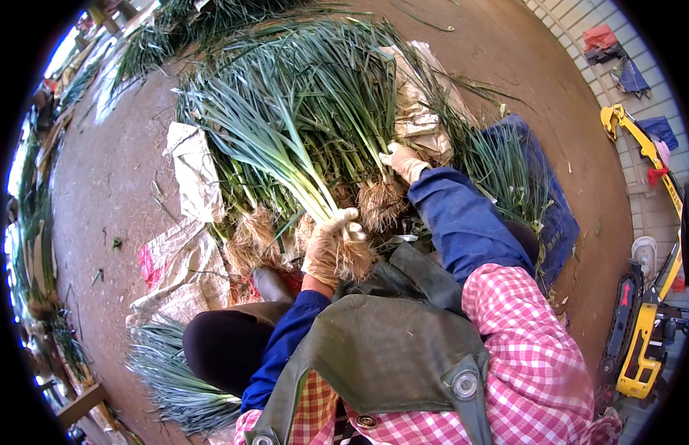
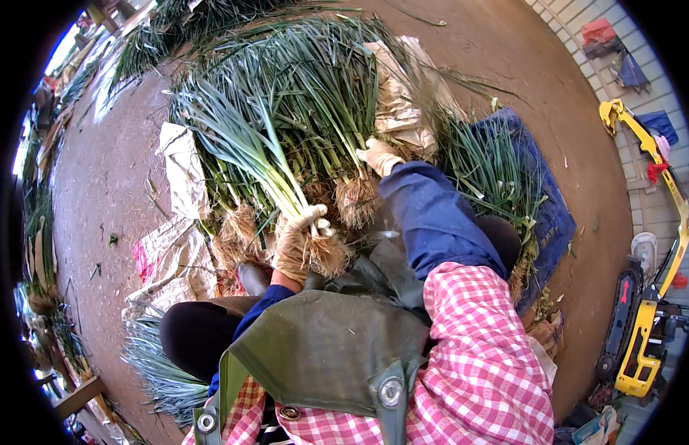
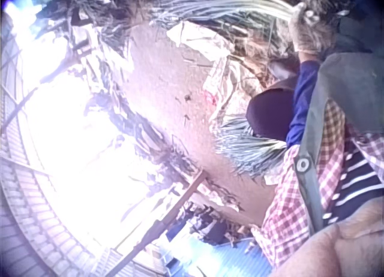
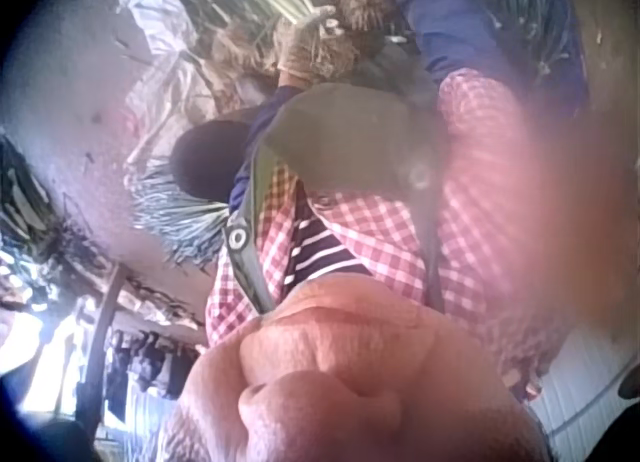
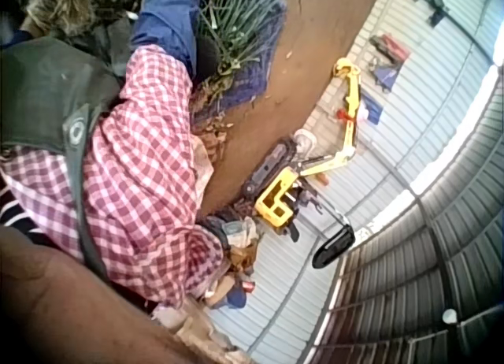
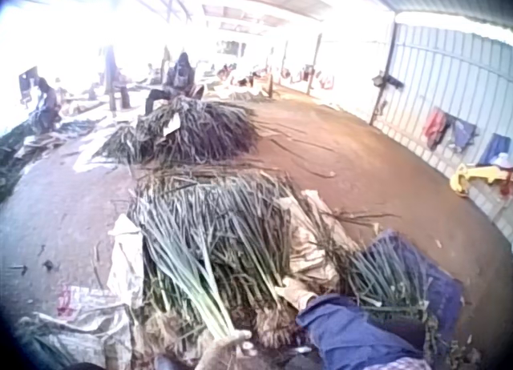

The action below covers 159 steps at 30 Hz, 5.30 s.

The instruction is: The person sits on the ground and sorts harvested green plants, removing outer leaves and dirt by hand while wearing gloves, and places the cleaned plants into bundles.

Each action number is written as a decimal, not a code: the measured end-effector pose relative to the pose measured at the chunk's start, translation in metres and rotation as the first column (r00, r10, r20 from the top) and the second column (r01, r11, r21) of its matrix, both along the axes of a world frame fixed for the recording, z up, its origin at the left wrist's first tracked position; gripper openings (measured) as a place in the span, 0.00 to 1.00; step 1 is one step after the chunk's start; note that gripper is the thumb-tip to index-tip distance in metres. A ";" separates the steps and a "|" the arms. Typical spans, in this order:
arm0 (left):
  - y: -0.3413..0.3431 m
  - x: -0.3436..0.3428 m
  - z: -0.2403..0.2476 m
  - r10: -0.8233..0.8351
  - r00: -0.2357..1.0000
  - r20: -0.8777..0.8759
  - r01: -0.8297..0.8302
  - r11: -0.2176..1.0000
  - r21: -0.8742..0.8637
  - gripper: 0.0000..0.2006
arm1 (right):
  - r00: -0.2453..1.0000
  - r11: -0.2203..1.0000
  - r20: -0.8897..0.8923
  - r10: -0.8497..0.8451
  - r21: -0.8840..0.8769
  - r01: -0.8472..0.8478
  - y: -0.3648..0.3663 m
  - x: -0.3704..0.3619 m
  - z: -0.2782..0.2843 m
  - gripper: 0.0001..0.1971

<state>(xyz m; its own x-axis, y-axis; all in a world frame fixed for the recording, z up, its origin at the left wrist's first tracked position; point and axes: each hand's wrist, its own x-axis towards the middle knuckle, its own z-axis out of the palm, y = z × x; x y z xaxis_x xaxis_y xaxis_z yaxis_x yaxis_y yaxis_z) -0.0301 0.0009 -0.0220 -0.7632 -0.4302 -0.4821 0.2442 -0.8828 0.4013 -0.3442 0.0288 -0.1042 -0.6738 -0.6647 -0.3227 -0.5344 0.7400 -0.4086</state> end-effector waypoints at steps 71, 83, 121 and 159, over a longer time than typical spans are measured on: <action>0.005 0.030 -0.013 0.244 0.966 0.091 -0.250 0.965 0.072 0.06 | 0.782 0.789 0.613 0.114 -0.534 0.304 -0.030 0.190 0.083 0.07; 0.007 0.024 -0.004 0.161 0.987 0.013 -0.160 0.985 -0.064 0.07 | 0.030 0.809 0.940 0.339 -0.307 0.501 0.069 0.199 0.159 0.07; 0.007 0.019 0.009 0.113 0.962 -0.247 -0.110 0.994 0.023 0.20 | 0.960 0.909 -0.226 -0.163 -0.412 0.058 0.011 0.095 0.048 0.15; 0.009 0.020 -0.036 -0.013 1.000 0.027 0.010 0.994 0.108 0.07 | 0.776 0.676 0.600 -0.194 -0.492 0.549 0.001 0.051 0.060 0.09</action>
<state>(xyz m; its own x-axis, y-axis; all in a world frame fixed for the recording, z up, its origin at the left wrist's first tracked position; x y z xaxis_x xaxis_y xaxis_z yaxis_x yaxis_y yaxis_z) -0.0105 0.0102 -0.0581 -0.7536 -0.3658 -0.5462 0.2242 -0.9241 0.3095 -0.2927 0.0296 -0.0445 -0.7876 -0.5483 -0.2811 0.1186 0.3128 -0.9424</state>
